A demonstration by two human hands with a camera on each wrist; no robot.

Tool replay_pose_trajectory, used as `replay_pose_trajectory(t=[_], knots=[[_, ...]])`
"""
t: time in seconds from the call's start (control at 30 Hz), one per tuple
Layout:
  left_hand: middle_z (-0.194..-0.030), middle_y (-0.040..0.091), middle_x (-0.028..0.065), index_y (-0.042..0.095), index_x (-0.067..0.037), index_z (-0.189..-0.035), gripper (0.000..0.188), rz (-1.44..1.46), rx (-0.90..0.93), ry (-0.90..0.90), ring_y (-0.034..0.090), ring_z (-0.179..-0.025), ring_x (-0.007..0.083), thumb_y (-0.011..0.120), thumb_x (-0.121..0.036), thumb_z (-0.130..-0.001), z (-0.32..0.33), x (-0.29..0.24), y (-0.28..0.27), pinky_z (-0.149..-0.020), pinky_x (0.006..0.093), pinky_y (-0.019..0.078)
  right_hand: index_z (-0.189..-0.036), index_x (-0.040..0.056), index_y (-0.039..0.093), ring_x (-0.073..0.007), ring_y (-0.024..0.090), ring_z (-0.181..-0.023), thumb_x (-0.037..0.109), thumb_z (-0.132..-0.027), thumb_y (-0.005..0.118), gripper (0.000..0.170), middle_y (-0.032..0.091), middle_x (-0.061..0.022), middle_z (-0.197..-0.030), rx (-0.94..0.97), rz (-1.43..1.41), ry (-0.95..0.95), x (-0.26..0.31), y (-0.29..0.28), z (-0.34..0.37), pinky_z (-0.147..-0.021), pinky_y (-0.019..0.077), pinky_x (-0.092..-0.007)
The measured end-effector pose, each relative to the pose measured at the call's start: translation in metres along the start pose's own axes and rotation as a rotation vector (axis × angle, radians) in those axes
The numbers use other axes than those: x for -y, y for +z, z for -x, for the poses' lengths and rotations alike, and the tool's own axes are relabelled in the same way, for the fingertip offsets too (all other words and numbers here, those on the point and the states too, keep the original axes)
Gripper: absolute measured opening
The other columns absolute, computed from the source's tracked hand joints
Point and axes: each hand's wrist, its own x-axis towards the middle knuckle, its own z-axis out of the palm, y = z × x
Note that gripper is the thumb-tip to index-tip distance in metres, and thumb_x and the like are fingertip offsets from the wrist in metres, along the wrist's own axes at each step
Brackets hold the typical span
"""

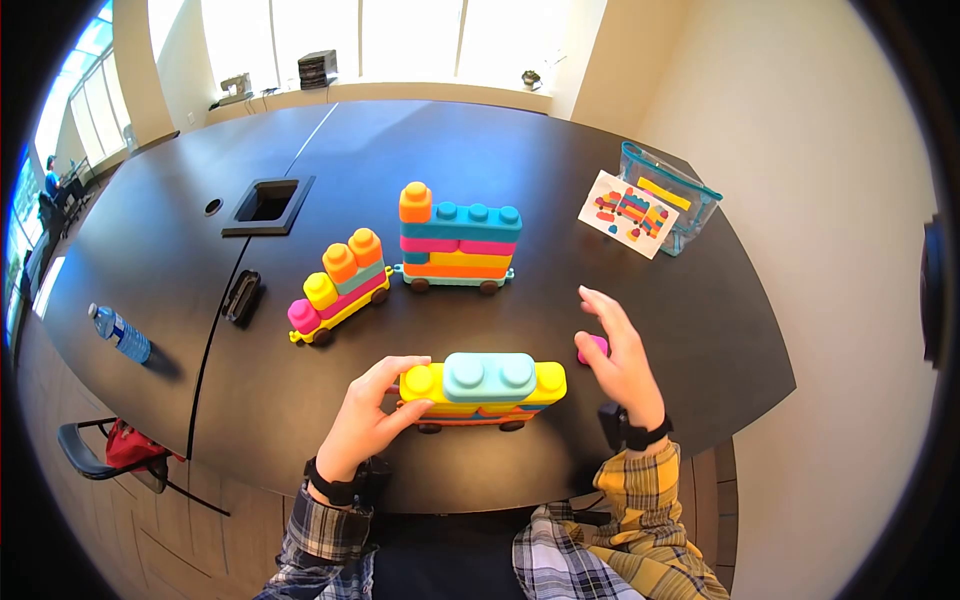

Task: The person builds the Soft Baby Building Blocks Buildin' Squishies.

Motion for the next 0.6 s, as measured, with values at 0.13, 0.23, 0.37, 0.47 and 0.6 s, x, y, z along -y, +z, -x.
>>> replay_pose_trajectory(t=[0.13,0.23,0.37,0.47,0.6], knots=[[-0.129,0.072,0.0107,0.065,-0.006,-0.136,0.047,-0.014,-0.001,0.007,0.07,-0.117,0.0242,0.079,-0.014,-0.092,0.0,0.0,0.0,-0.095,0.0363,0.0555,-0.144,0.0048,0.06,-0.0406,0.063,-0.125,0.019,-0.089,0.079,0.06,0.06,-0.02,-0.145,0.078,0.469,0.089,-0.084,-0.005,0.02,-0.105,0.0528,-0.0466],[-0.129,0.072,0.0106,0.065,-0.006,-0.136,0.047,-0.01,-0.002,0.003,0.07,-0.118,0.0242,0.079,-0.014,-0.092,0.0,-0.001,0.0,-0.095,0.0363,0.0555,-0.137,0.0042,0.063,-0.039,0.068,-0.114,0.015,-0.085,0.081,0.056,0.066,-0.0171,-0.134,0.198,0.441,0.186,-0.105,-0.004,0.028,-0.099,0.0562,-0.0459],[-0.128,0.072,0.0114,0.065,-0.006,-0.135,0.047,-0.014,-0.004,0.009,0.07,-0.116,0.0253,0.08,-0.012,-0.091,0.0,0.0,0.0,-0.095,0.0369,0.0572,-0.133,0.0038,0.064,-0.0392,0.068,-0.113,0.011,-0.083,0.082,0.053,0.069,-0.0172,-0.128,0.208,0.387,0.204,-0.105,-0.001,0.029,-0.097,0.0567,-0.0446],[-0.127,0.071,0.0123,0.065,-0.006,-0.135,0.046,-0.032,0.002,0.018,0.071,-0.115,0.0264,0.08,-0.011,-0.091,0.0,-0.002,-0.001,-0.095,0.0374,0.059,-0.128,0.0032,0.066,-0.034,0.071,-0.109,0.008,-0.082,0.084,0.049,0.071,-0.0169,-0.122,0.069,0.28,0.181,-0.074,-0.002,0.018,-0.094,0.0573,-0.04],[-0.127,0.071,0.0121,0.065,-0.006,-0.135,0.046,-0.049,0.002,0.023,0.071,-0.115,0.0261,0.08,-0.01,-0.091,-0.001,-0.002,0.0,-0.095,0.0371,0.0587,-0.131,0.004,0.068,-0.0257,0.068,-0.108,0.015,-0.083,0.089,0.054,0.07,-0.0117,-0.119,-0.088,-0.312,-0.045,-0.005,-0.002,0.015,-0.096,0.0545,-0.0367]])
